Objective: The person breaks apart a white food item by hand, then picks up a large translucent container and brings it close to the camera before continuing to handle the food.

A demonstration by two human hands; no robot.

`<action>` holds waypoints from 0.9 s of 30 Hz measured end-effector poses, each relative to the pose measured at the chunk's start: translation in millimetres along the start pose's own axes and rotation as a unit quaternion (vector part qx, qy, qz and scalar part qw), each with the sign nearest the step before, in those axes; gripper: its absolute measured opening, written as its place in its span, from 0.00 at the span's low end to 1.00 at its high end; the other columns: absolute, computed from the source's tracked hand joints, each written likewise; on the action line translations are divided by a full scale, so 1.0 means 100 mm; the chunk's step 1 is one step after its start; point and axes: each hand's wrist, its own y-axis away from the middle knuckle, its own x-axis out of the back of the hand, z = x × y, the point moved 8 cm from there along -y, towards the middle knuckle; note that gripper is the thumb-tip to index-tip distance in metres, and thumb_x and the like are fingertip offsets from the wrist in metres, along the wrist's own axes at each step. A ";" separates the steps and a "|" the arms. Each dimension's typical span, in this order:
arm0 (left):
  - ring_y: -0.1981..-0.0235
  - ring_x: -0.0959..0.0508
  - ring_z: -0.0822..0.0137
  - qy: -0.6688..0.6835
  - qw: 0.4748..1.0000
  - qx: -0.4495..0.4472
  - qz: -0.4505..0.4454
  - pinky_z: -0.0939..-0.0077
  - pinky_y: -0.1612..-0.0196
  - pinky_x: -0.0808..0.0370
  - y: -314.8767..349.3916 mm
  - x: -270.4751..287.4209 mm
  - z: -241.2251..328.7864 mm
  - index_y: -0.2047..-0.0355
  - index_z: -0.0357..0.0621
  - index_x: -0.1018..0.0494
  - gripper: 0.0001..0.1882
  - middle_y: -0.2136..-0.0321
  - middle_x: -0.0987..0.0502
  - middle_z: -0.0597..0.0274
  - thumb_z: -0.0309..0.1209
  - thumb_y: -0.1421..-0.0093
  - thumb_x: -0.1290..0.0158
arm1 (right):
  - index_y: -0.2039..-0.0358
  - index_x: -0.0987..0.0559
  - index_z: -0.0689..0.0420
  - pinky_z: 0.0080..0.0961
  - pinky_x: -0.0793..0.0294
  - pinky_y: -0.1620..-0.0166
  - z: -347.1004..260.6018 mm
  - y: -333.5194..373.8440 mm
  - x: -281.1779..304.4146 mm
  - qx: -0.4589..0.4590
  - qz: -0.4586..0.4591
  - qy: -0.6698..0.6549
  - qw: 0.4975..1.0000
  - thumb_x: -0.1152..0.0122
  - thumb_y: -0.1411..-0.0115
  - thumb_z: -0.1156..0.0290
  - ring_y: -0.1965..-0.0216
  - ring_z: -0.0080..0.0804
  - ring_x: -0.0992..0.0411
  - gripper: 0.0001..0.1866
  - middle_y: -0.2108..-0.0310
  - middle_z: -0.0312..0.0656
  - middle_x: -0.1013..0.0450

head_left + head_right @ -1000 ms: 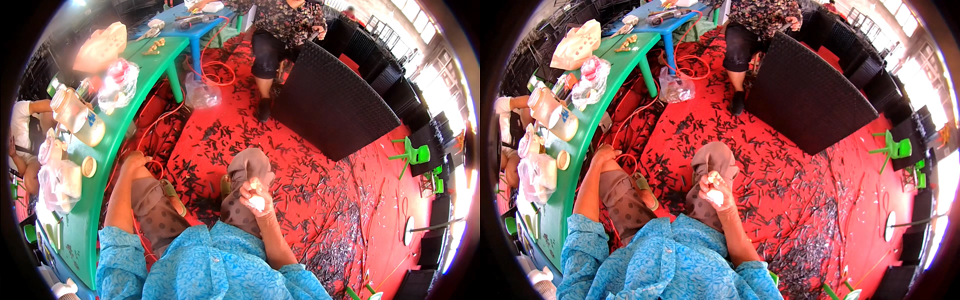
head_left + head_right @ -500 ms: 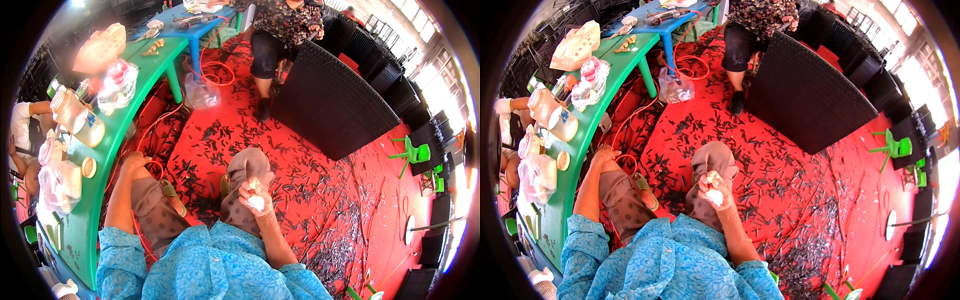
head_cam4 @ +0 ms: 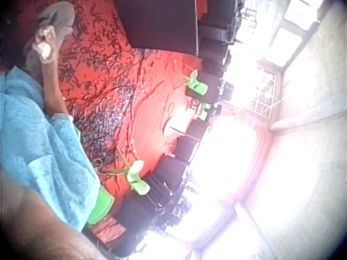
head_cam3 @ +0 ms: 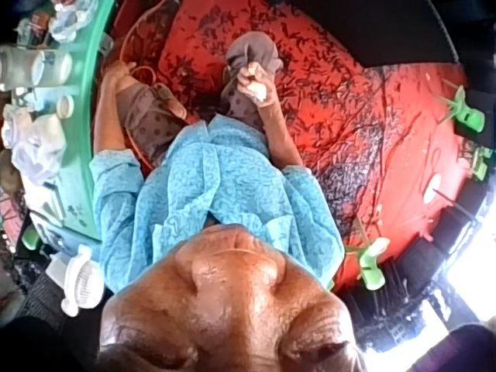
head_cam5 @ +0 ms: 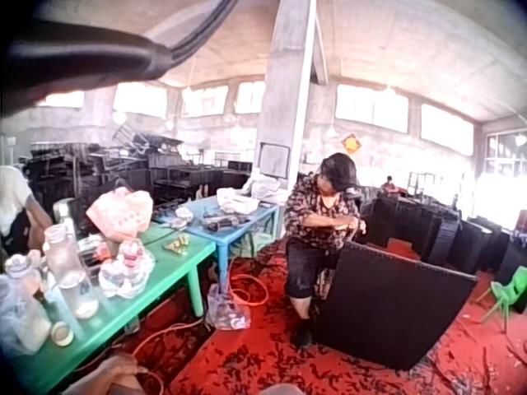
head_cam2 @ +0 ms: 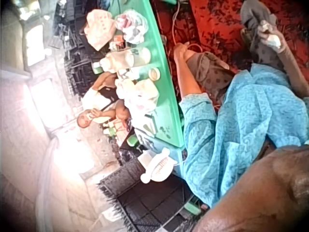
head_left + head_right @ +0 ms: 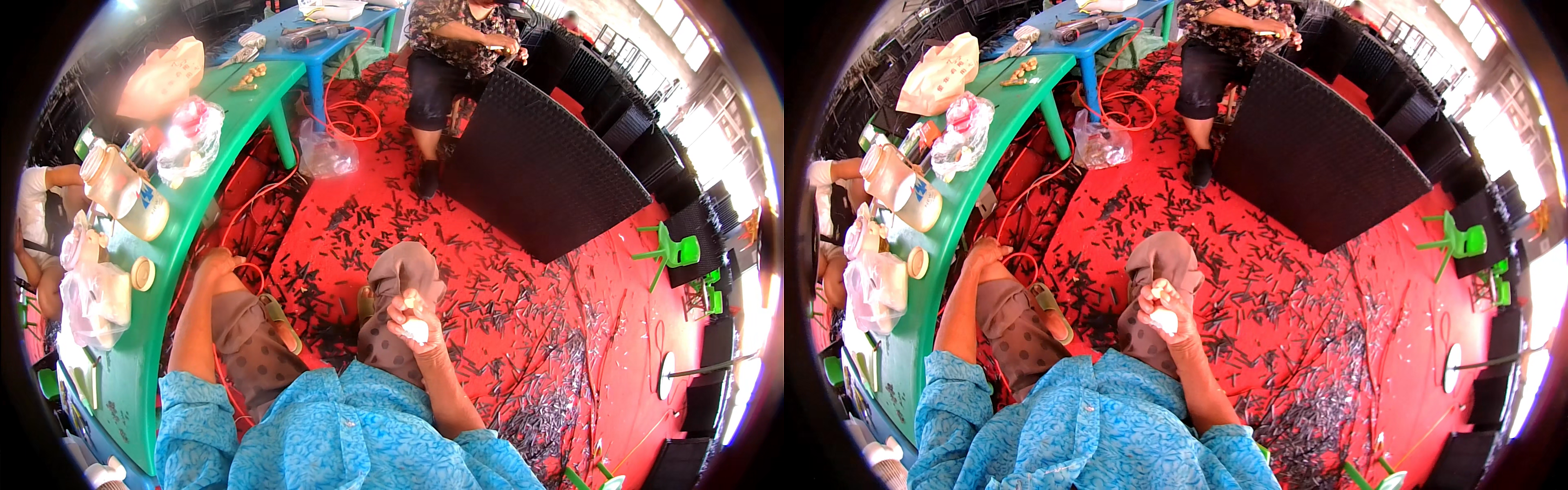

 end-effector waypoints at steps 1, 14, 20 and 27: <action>0.62 0.27 0.52 0.001 1.000 -0.004 0.027 0.65 0.56 0.33 -0.05 0.00 -0.04 0.72 0.32 0.27 0.28 0.67 0.27 0.43 0.51 0.53 0.50 | 0.66 0.30 0.54 0.20 0.38 0.74 0.00 0.00 -0.01 -0.001 -0.003 -0.004 1.000 0.43 0.51 0.69 0.72 0.26 0.41 0.11 0.73 0.37 0.39; 0.68 0.24 0.56 -0.010 0.996 -0.016 0.086 0.69 0.58 0.32 -0.21 -0.06 -0.21 0.80 0.37 0.24 0.26 0.76 0.24 0.49 0.53 0.55 0.50 | 0.66 0.30 0.55 0.20 0.37 0.75 0.01 0.00 -0.04 0.001 -0.013 -0.018 1.000 0.43 0.51 0.71 0.72 0.26 0.41 0.11 0.73 0.36 0.39; 0.68 0.24 0.56 0.004 0.996 -0.011 0.088 0.69 0.58 0.32 -0.14 -0.04 -0.15 0.80 0.37 0.24 0.26 0.76 0.24 0.49 0.52 0.56 0.50 | 0.66 0.30 0.55 0.20 0.37 0.75 0.00 0.01 0.00 0.007 -0.012 -0.015 1.000 0.43 0.51 0.71 0.73 0.26 0.41 0.11 0.73 0.36 0.39; 0.66 0.25 0.56 -0.011 0.994 -0.027 0.109 0.68 0.56 0.33 -0.23 -0.08 -0.23 0.81 0.36 0.24 0.26 0.76 0.24 0.49 0.52 0.56 0.49 | 0.66 0.30 0.54 0.20 0.37 0.75 0.00 0.02 -0.02 0.005 -0.011 -0.015 1.000 0.43 0.51 0.70 0.73 0.26 0.41 0.11 0.73 0.36 0.39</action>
